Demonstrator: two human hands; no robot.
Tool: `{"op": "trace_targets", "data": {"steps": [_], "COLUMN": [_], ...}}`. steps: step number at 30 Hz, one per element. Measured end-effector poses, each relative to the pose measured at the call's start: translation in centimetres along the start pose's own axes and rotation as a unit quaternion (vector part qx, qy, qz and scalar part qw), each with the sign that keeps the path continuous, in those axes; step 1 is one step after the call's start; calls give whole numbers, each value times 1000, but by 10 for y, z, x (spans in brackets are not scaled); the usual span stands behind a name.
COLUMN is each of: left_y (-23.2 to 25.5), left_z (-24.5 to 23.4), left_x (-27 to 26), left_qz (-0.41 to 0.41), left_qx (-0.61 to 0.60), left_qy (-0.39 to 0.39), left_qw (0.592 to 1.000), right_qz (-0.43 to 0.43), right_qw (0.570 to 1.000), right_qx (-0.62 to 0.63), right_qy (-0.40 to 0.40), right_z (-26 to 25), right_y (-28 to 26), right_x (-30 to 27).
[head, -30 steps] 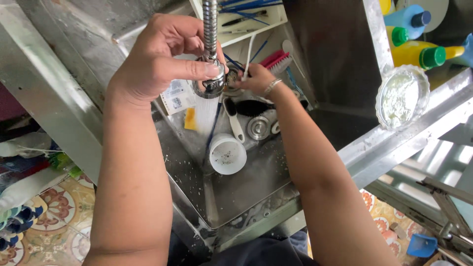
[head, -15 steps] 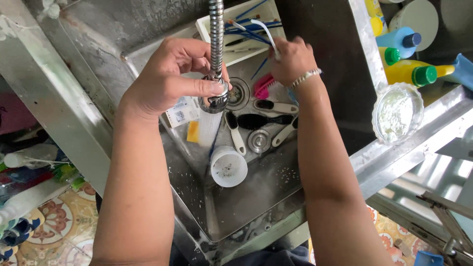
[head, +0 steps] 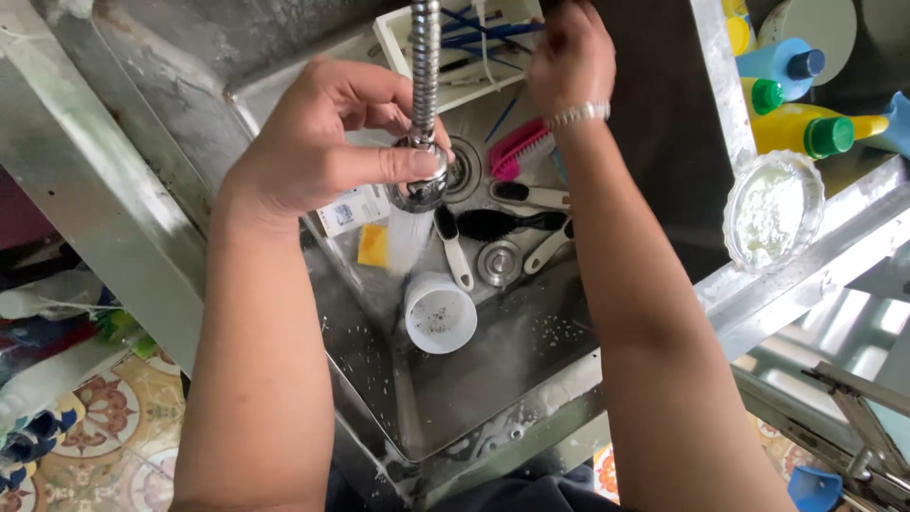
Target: Washing a sneaker and a plastic container in a sink using various brushes and water.
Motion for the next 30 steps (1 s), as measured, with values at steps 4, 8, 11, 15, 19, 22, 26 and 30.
{"op": "trace_targets", "data": {"steps": [4, 8, 11, 15, 19, 22, 26, 30], "left_y": [2, 1, 2, -1, -1, 0, -1, -2], "left_z": [3, 3, 3, 3, 5, 4, 6, 7], "left_x": [3, 3, 3, 3, 5, 4, 3, 6], "left_qz": [19, -4, -10, 4, -9, -16, -12, -16], "left_qx": [1, 3, -9, -8, -1, 5, -13, -9], "left_qy": [-8, -8, -6, -9, 0, 7, 10, -1], "left_qw": [1000, 1000, 1000, 1000, 1000, 1000, 1000, 1000], "right_qz": [319, 406, 386, 503, 386, 347, 415, 455], "right_qw": [946, 893, 901, 837, 833, 808, 797, 726], "right_qx": [32, 1, -133, -116, -118, -89, 78, 404], "right_qy": [-57, -196, -145, -181, -379, -469, -432, -321], "right_z": [72, 114, 156, 159, 188, 119, 27, -7], "right_y": [89, 81, 113, 117, 118, 48, -28, -39], "right_x": [-75, -102, -109, -121, -139, -128, -78, -47]}}
Point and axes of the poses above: each hand's wrist, its own x-axis towards the middle knuckle, its own z-axis out of the palm, y = z × x, the point moved 5 cm from there along x, towards the middle knuckle, and after that the axes turned 2 degrees about y, right-handed, at the moved point
